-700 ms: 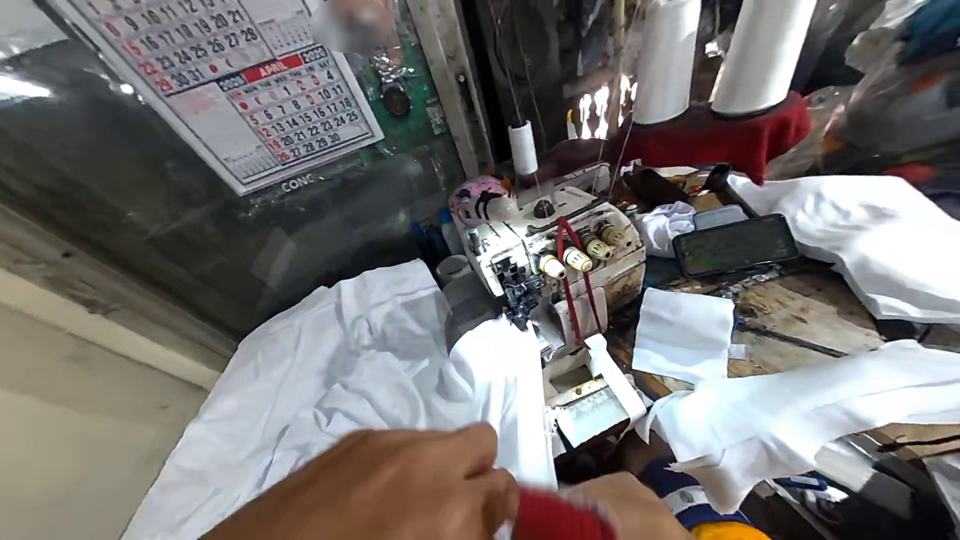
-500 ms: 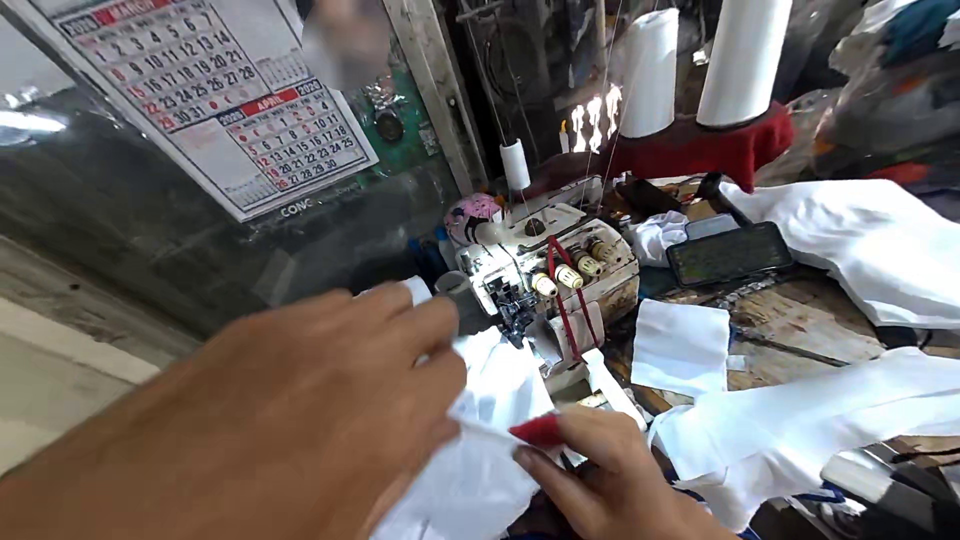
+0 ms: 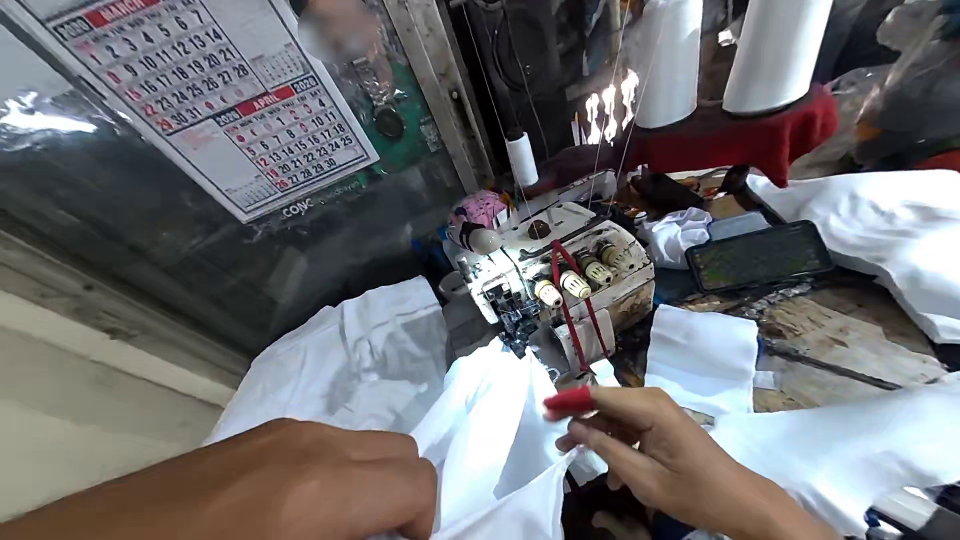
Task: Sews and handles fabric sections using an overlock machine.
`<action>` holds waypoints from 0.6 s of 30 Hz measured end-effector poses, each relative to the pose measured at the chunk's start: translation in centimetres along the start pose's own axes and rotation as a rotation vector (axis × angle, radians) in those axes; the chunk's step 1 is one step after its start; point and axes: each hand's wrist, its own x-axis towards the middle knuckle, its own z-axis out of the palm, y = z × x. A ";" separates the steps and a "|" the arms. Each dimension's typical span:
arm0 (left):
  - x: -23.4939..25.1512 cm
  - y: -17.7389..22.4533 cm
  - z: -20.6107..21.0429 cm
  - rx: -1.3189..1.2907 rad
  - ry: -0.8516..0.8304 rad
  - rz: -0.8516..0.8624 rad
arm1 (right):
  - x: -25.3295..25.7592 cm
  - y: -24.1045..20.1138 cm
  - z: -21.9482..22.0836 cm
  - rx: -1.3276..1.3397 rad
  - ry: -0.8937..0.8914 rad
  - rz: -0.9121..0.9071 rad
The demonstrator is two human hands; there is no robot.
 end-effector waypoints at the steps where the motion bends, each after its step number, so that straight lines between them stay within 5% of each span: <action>1: 0.0 -0.1 0.1 -0.017 0.000 0.007 | 0.4 0.1 0.4 -0.027 0.048 -0.003; 8: -0.8 -1.5 1.2 -0.033 -0.021 0.085 | 6.1 -2.8 2.3 -0.300 -0.212 -0.157; 14: -2.0 -2.7 2.0 -0.035 0.092 -0.008 | 4.0 -1.6 -0.6 -0.114 -0.188 -0.096; 18: -1.4 -3.0 1.6 0.026 0.150 -0.034 | 2.4 -0.9 -1.5 -0.236 -0.203 -0.111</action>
